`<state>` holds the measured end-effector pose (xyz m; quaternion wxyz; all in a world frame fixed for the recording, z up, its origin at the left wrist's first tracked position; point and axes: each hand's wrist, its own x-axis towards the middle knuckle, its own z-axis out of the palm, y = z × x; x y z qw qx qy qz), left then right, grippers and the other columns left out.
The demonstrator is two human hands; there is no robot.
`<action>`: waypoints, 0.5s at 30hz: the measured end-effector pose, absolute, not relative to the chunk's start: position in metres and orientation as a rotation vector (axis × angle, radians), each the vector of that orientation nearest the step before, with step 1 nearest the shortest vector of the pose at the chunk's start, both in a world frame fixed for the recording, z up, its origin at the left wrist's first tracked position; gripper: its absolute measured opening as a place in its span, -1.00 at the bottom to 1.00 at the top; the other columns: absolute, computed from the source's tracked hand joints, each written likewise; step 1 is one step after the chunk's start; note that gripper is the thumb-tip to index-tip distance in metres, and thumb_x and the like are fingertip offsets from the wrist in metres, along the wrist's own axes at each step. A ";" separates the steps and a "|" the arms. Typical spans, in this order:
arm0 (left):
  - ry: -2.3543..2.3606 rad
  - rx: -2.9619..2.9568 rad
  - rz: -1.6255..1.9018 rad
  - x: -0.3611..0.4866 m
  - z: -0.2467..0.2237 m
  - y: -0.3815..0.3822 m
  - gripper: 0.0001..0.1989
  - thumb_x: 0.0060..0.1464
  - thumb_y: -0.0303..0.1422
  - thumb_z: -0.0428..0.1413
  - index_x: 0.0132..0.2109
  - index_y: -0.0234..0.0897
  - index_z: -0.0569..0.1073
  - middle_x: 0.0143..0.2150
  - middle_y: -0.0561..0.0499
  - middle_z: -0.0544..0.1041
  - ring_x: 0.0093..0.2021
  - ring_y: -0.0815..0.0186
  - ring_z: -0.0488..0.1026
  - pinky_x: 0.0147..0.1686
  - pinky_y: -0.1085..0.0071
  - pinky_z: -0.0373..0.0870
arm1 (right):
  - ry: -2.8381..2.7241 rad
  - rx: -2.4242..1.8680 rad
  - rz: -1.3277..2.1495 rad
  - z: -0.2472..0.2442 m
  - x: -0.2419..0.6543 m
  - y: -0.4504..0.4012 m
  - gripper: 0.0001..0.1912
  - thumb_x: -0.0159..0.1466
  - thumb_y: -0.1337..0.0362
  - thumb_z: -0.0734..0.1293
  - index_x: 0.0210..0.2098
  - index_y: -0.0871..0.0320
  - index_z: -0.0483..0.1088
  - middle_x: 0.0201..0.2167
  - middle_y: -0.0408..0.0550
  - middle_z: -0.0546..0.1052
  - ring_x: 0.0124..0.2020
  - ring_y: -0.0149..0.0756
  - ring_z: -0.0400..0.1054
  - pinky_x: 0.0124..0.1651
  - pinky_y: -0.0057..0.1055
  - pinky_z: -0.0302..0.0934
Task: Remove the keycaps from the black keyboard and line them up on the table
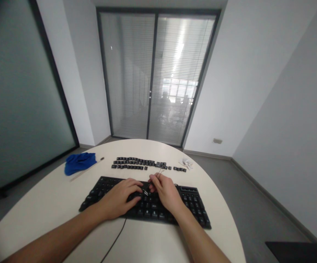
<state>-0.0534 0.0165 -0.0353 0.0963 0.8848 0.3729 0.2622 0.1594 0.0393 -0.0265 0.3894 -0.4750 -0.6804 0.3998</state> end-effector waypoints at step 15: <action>1.076 2.632 0.796 -0.054 -0.038 0.017 -0.85 0.17 -0.35 0.12 -0.10 -0.22 0.46 -0.06 -0.05 0.51 0.00 0.16 0.39 0.06 0.15 0.33 | -1.736 -1.184 0.990 -0.026 0.157 0.037 -0.57 0.33 -0.09 0.18 -0.32 0.14 0.41 -0.47 -0.10 0.51 -0.47 -0.29 0.43 -0.34 -0.38 0.32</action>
